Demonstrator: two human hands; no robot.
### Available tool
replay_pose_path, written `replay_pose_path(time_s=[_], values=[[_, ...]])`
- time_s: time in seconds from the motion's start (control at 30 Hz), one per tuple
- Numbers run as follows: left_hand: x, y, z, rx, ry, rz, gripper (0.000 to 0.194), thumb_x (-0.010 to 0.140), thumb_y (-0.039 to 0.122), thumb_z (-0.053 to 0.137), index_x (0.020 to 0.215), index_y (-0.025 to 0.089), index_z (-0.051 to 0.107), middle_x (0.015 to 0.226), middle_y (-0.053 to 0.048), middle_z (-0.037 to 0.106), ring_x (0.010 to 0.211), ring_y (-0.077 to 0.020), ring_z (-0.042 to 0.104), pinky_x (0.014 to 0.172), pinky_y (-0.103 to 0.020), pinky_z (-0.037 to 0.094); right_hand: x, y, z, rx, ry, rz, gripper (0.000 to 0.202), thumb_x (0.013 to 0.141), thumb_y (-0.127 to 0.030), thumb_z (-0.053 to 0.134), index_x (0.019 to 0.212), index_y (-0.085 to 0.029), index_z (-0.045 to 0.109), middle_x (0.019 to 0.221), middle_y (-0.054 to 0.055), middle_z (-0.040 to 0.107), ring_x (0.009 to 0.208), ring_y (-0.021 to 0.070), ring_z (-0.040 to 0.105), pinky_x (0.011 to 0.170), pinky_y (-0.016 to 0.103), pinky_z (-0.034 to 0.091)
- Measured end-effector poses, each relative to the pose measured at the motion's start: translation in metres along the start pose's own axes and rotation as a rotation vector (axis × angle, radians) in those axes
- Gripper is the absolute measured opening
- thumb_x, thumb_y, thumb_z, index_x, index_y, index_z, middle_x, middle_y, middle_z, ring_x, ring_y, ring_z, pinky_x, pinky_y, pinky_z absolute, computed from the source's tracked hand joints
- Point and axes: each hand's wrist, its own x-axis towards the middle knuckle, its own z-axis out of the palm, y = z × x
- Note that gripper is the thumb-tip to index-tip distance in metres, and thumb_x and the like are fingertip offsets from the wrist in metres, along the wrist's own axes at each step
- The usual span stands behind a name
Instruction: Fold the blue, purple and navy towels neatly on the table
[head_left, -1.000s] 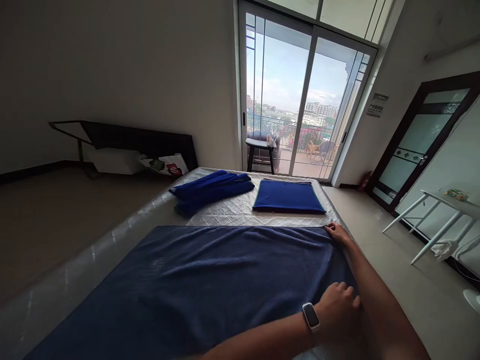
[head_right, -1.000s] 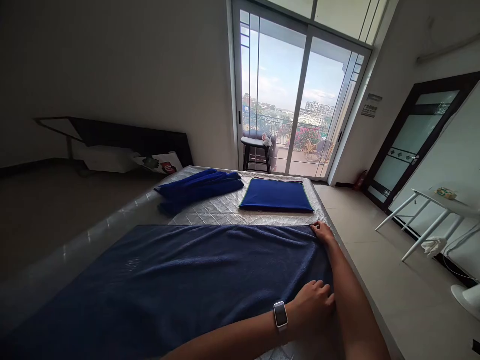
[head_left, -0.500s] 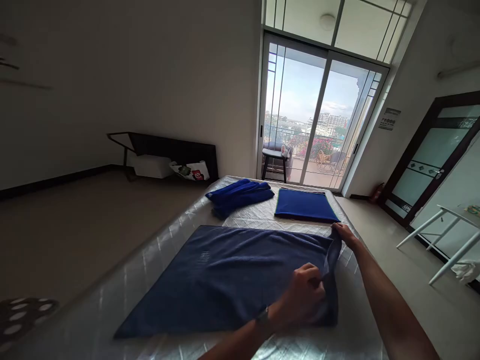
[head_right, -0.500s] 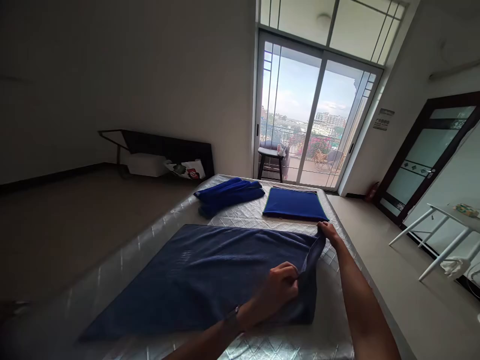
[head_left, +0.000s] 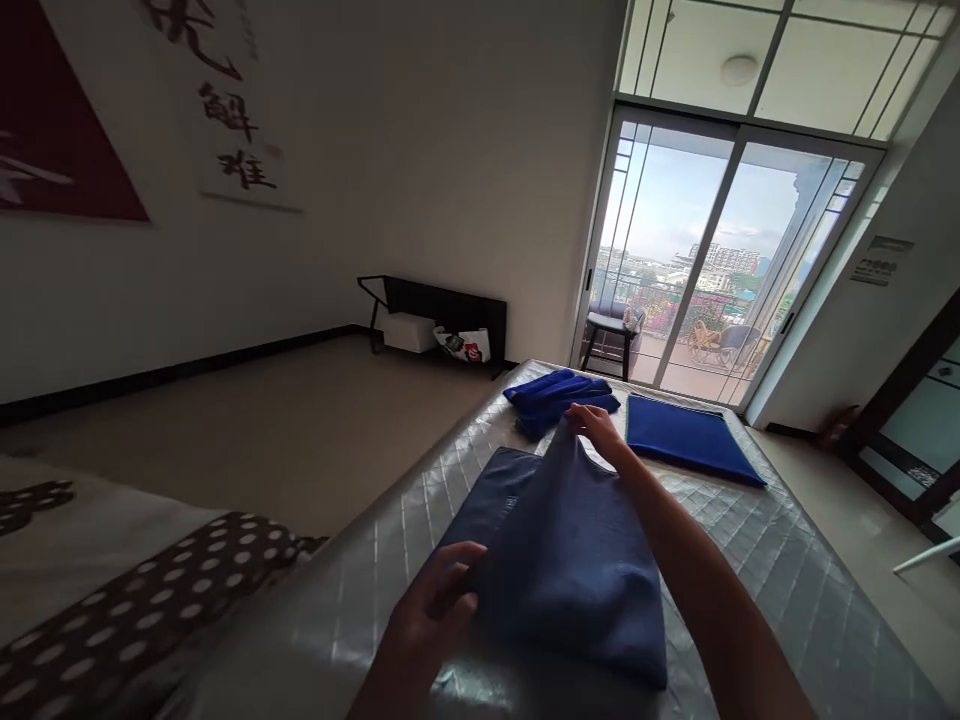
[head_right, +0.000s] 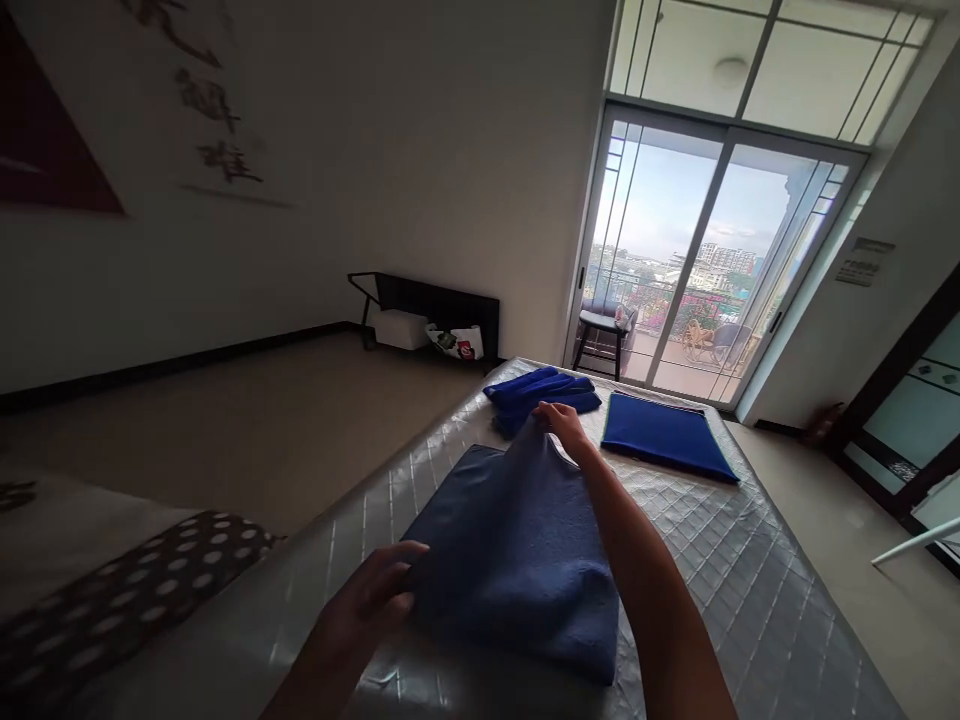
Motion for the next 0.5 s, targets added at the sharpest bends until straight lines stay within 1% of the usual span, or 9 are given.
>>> replay_pose_path(time_s=[0.07, 0.1, 0.17, 0.23, 0.3, 0.37, 0.43, 0.5], values=[[0.001, -0.006, -0.031, 0.122, 0.12, -0.004, 0.046, 0.072, 0.059, 0.065, 0.101, 0.023, 0.068, 0.078, 0.0, 0.067, 0.071, -0.0184, 0.065, 0.063, -0.025, 0.051, 0.017, 0.007, 0.039, -0.065, -0.052, -0.022, 0.034, 0.079, -0.052, 0.069, 0.085, -0.019, 0.074, 0.072, 0.001, 0.07, 0.067, 0.0143, 0.062, 0.067, 0.027, 0.051], [0.002, -0.01, -0.043, 0.177, 0.159, -0.014, 0.045, 0.072, 0.061, 0.064, 0.096, 0.023, 0.069, 0.079, -0.001, 0.069, 0.071, -0.0191, 0.066, 0.062, -0.026, 0.053, 0.024, 0.011, 0.056, -0.097, -0.064, -0.025, 0.028, 0.078, -0.046, 0.071, 0.086, -0.019, 0.075, 0.076, 0.001, 0.072, 0.07, 0.0151, 0.064, 0.069, 0.028, 0.052], [0.005, -0.017, -0.059, 0.287, 0.181, -0.036, 0.043, 0.072, 0.062, 0.062, 0.086, 0.023, 0.071, 0.082, -0.003, 0.073, 0.073, -0.0213, 0.069, 0.065, -0.028, 0.055, 0.035, 0.023, 0.084, -0.179, -0.084, -0.027, 0.017, 0.075, -0.033, 0.074, 0.087, -0.02, 0.076, 0.078, 0.001, 0.074, 0.075, 0.017, 0.067, 0.075, 0.03, 0.053], [0.007, -0.023, -0.067, 0.42, 0.18, -0.056, 0.036, 0.074, 0.057, 0.058, 0.082, 0.025, 0.072, 0.086, -0.004, 0.076, 0.079, -0.0233, 0.072, 0.07, -0.03, 0.057, 0.042, 0.037, 0.105, -0.25, -0.099, -0.023, 0.015, 0.074, -0.022, 0.074, 0.088, -0.022, 0.077, 0.079, 0.001, 0.075, 0.079, 0.0189, 0.069, 0.079, 0.031, 0.054], [0.008, -0.029, -0.07, 0.56, 0.175, -0.066, 0.03, 0.076, 0.049, 0.053, 0.082, 0.027, 0.072, 0.088, -0.003, 0.077, 0.084, -0.0237, 0.073, 0.072, -0.03, 0.057, 0.045, 0.051, 0.117, -0.311, -0.121, -0.021, 0.017, 0.074, -0.017, 0.071, 0.089, -0.022, 0.078, 0.08, 0.001, 0.076, 0.083, 0.0202, 0.07, 0.083, 0.032, 0.054], [0.009, -0.038, -0.07, 0.67, 0.177, -0.06, 0.03, 0.077, 0.044, 0.049, 0.085, 0.027, 0.072, 0.089, -0.003, 0.078, 0.084, -0.0234, 0.073, 0.07, -0.03, 0.056, 0.045, 0.062, 0.124, -0.367, -0.16, -0.027, 0.018, 0.075, -0.015, 0.07, 0.09, -0.023, 0.079, 0.082, 0.001, 0.077, 0.085, 0.0206, 0.071, 0.084, 0.032, 0.055], [0.009, -0.049, -0.071, 0.752, 0.183, -0.023, 0.032, 0.079, 0.04, 0.046, 0.091, 0.027, 0.073, 0.091, -0.004, 0.078, 0.084, -0.0236, 0.073, 0.071, -0.032, 0.057, 0.044, 0.07, 0.126, -0.417, -0.205, -0.039, 0.019, 0.077, -0.015, 0.07, 0.09, -0.024, 0.079, 0.085, 0.001, 0.078, 0.086, 0.0203, 0.072, 0.085, 0.031, 0.055], [0.009, -0.061, -0.072, 0.835, 0.208, 0.047, 0.036, 0.081, 0.037, 0.045, 0.1, 0.024, 0.072, 0.094, -0.006, 0.078, 0.087, -0.025, 0.073, 0.075, -0.035, 0.058, 0.042, 0.075, 0.128, -0.461, -0.238, -0.053, 0.02, 0.078, -0.015, 0.069, 0.092, -0.024, 0.08, 0.088, 0.001, 0.078, 0.087, 0.0201, 0.072, 0.086, 0.03, 0.055]])
